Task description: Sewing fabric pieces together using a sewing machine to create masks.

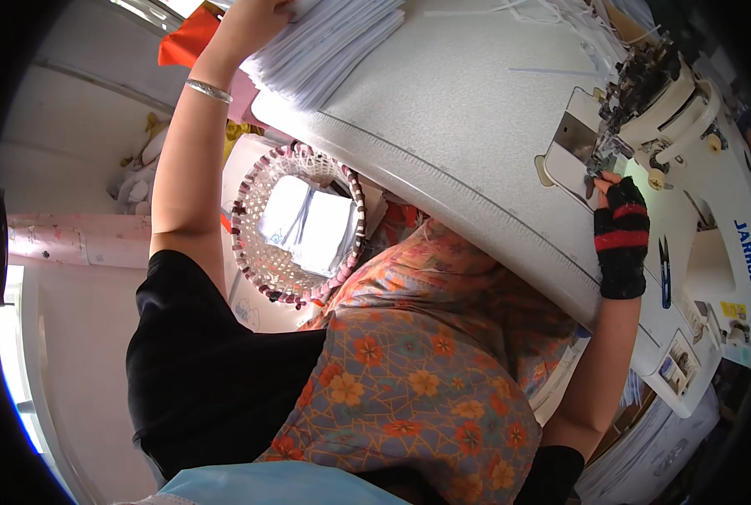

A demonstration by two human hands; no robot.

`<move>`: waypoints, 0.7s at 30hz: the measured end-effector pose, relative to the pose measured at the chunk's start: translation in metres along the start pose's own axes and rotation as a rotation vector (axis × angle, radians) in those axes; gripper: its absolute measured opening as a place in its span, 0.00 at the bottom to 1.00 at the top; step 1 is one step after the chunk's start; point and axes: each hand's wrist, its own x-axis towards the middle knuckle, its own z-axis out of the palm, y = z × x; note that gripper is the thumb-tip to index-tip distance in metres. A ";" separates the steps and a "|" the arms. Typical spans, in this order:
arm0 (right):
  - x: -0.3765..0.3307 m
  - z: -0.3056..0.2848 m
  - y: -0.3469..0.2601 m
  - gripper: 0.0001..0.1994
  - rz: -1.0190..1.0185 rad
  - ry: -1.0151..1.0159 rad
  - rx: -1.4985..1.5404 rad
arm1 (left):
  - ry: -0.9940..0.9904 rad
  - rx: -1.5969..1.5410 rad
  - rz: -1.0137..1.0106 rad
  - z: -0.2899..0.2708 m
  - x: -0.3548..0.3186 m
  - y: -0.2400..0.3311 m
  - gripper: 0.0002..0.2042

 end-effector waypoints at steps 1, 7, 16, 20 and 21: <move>0.000 -0.001 -0.001 0.10 -0.014 0.001 -0.026 | -0.016 0.019 0.015 -0.003 0.001 0.001 0.12; 0.002 -0.001 -0.006 0.09 -0.062 0.051 -0.018 | 0.227 0.111 0.310 -0.038 -0.002 0.041 0.17; -0.009 -0.016 -0.051 0.17 0.017 0.068 0.068 | -0.352 -0.419 0.711 0.047 -0.081 0.250 0.22; -0.034 -0.007 -0.086 0.22 -0.060 0.009 0.028 | -0.461 -0.738 0.670 0.072 -0.099 0.285 0.16; -0.037 -0.002 -0.090 0.22 -0.068 -0.038 -0.028 | -0.466 -0.829 0.653 0.075 -0.100 0.285 0.15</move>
